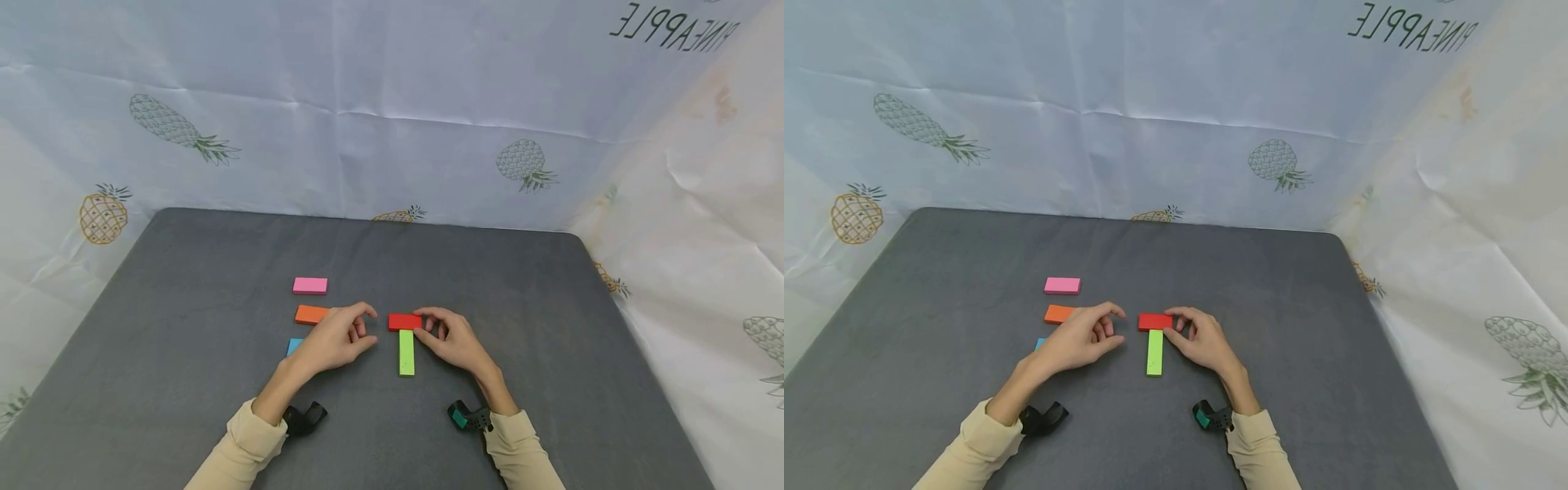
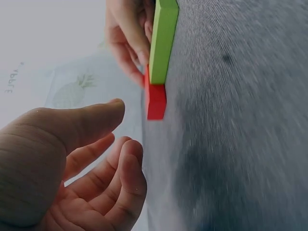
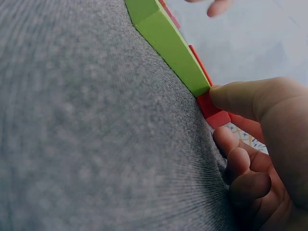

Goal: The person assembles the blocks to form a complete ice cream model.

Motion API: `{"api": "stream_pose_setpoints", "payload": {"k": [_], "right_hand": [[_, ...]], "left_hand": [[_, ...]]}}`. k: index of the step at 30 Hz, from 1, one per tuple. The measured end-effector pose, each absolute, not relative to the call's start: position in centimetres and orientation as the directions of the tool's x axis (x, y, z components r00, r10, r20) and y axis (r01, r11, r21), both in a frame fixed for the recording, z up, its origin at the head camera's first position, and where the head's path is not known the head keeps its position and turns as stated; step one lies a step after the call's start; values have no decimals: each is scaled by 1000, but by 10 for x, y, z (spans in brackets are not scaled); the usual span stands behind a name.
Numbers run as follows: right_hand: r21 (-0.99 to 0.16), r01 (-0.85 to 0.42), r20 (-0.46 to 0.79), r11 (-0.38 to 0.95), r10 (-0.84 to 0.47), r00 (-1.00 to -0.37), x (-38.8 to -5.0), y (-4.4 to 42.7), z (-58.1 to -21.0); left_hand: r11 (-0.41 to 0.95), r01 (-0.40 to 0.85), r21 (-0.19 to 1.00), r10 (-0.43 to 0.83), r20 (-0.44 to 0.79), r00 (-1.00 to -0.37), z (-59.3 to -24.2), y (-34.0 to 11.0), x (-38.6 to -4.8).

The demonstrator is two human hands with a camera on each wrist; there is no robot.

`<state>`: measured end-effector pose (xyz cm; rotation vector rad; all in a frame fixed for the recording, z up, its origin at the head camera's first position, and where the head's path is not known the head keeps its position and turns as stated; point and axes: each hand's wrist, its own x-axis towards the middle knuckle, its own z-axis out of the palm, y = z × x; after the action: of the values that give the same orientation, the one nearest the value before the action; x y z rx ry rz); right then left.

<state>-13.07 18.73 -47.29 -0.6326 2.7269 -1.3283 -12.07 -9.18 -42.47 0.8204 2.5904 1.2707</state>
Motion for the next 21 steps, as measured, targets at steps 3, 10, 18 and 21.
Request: {"api": "stream_pose_setpoints", "payload": {"k": [3, 10, 18, 21], "right_hand": [[-762, -345, 141, 548, -379, -915, -130, 188, -472], [-763, -345, 143, 546, -378, -915, -129, 188, -472], [-757, -366, 162, 541, -387, -908, -129, 187, -473], [-756, -366, 164, 543, -384, -909, -130, 187, -472]], "left_hand": [[515, 417, 749, 520, 114, -847, -425, -101, -117], [555, 400, 729, 505, 87, -859, -423, -124, -109], [647, 427, 632, 456, 129, -881, -418, -161, -104], [673, 420, 609, 454, 109, -885, -417, -174, -102]]}}
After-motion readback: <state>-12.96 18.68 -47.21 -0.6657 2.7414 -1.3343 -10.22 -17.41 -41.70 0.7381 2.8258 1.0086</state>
